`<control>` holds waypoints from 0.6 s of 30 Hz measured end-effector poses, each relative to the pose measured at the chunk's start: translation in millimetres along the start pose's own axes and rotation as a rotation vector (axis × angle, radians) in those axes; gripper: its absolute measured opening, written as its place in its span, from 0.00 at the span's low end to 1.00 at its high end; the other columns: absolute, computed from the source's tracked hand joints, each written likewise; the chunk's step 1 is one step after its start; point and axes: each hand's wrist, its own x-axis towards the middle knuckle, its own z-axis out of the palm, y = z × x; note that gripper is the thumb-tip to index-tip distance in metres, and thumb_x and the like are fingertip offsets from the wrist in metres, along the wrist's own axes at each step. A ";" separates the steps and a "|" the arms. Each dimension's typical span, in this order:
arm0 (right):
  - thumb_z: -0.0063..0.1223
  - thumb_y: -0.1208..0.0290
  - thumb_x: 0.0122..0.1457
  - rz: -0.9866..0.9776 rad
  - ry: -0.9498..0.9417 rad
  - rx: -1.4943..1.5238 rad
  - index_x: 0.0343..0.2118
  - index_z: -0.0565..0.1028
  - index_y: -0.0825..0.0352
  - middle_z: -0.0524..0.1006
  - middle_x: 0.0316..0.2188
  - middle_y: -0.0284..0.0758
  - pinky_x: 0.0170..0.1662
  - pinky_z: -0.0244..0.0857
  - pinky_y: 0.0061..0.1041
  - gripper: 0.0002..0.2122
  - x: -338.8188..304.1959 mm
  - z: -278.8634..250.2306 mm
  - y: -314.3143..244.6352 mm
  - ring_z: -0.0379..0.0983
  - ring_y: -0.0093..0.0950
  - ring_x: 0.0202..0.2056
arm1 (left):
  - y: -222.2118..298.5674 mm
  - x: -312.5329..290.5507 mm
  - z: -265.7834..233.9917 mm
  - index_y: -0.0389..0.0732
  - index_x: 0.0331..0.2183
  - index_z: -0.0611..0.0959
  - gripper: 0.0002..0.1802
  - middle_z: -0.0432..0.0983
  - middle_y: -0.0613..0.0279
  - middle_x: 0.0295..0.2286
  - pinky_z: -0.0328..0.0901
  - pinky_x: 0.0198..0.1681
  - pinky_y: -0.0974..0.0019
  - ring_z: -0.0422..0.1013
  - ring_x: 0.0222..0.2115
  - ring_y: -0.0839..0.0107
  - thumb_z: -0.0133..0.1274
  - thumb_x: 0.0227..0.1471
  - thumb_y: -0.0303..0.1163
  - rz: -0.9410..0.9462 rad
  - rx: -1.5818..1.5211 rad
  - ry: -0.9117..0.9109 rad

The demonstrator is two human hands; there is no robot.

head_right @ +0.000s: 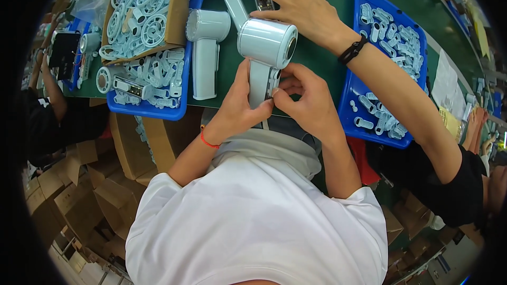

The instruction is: Assembling small hand-held fans on a production line.

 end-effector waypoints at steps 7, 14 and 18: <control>0.49 0.82 0.46 -0.193 0.128 -0.453 0.36 0.71 0.73 0.73 0.27 0.42 0.29 0.66 0.22 0.12 -3.6 1.8 -0.4 0.73 0.29 0.28 | 8.7 -6.1 9.4 0.28 0.53 0.52 0.42 0.59 0.43 0.44 0.58 0.48 0.61 0.62 0.45 0.55 0.52 0.36 0.24 -0.025 0.102 0.002; 0.57 0.77 0.45 -0.225 0.332 -0.439 0.37 0.71 0.73 0.72 0.25 0.36 0.31 0.66 0.20 0.15 -16.4 7.7 -14.4 0.70 0.22 0.27 | 2.4 -6.8 19.4 0.28 0.51 0.52 0.40 0.62 0.43 0.41 0.62 0.44 0.61 0.65 0.41 0.53 0.53 0.38 0.24 0.017 0.118 0.109; 0.61 0.73 0.43 -0.016 0.176 -0.268 0.28 0.70 0.72 0.71 0.23 0.35 0.27 0.62 0.19 0.12 -11.6 1.1 -19.1 0.66 0.22 0.23 | 5.5 -8.4 21.2 0.28 0.51 0.51 0.40 0.63 0.43 0.41 0.64 0.41 0.60 0.67 0.38 0.50 0.54 0.38 0.24 0.053 0.223 0.101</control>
